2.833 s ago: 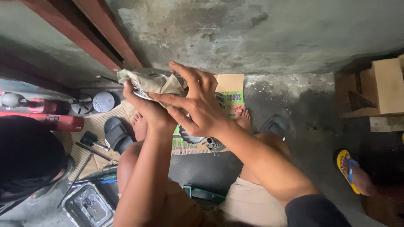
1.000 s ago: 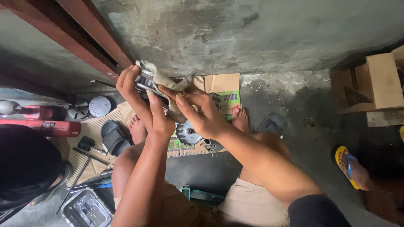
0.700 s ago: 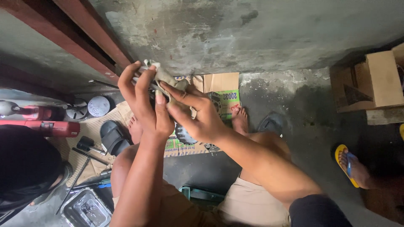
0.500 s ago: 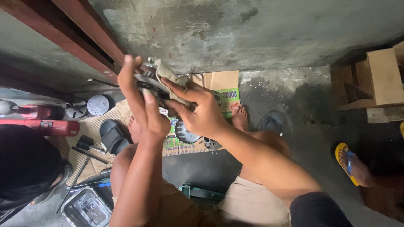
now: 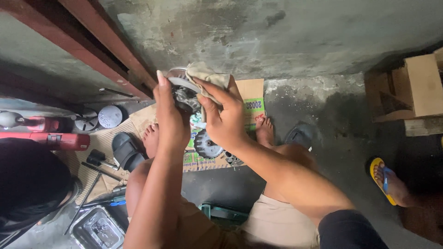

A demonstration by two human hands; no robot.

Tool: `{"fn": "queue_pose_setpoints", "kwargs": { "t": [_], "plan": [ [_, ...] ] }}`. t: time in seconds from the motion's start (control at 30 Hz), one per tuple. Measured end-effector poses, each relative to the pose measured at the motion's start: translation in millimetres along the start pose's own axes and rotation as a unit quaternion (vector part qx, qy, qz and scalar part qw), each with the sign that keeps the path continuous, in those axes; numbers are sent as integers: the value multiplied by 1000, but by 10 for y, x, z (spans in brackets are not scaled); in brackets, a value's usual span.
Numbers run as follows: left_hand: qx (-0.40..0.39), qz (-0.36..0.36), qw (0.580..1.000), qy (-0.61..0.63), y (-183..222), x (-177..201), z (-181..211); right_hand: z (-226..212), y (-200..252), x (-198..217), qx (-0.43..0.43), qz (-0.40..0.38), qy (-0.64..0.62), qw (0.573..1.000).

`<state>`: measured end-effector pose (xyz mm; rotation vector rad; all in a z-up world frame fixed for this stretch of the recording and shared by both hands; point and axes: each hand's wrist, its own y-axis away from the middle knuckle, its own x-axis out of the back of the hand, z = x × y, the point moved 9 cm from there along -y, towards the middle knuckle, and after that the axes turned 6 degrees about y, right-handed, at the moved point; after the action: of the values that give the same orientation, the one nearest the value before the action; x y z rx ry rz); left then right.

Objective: Cleaning a motorcycle clutch component using a brush and a cloth on a workshop floor.

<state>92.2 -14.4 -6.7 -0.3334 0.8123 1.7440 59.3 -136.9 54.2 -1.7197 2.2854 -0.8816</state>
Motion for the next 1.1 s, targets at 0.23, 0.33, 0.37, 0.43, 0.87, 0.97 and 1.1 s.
{"fn": "queue_pose_setpoints", "kwargs": {
  "t": [0.23, 0.33, 0.37, 0.43, 0.87, 0.97, 1.1],
  "plan": [
    [188, -91, 961, 179, -57, -22, -302, -76, 57, -114, 57, -28, 55, 996],
    [111, 26, 946, 304, -270, 205, -360, -134, 67, -188, 84, -34, -19, 996],
    [61, 81, 944, 315, -392, 436, -418, -183, 91, -246, 92, -54, -3, 994],
    [9, 136, 936, 325, -501, 718, -480, -212, 170, -327, 102, -75, 13, 992],
    [-412, 37, 909, -45, -118, 433, 367, -88, 206, -373, 39, -148, -38, 987],
    [-449, 46, 885, -117, -46, 407, 425, -100, 186, -328, 27, -158, -43, 986],
    [-504, 3, 820, -270, 205, 141, 564, -91, 123, -245, 32, -184, -33, 982]
  ]
}}
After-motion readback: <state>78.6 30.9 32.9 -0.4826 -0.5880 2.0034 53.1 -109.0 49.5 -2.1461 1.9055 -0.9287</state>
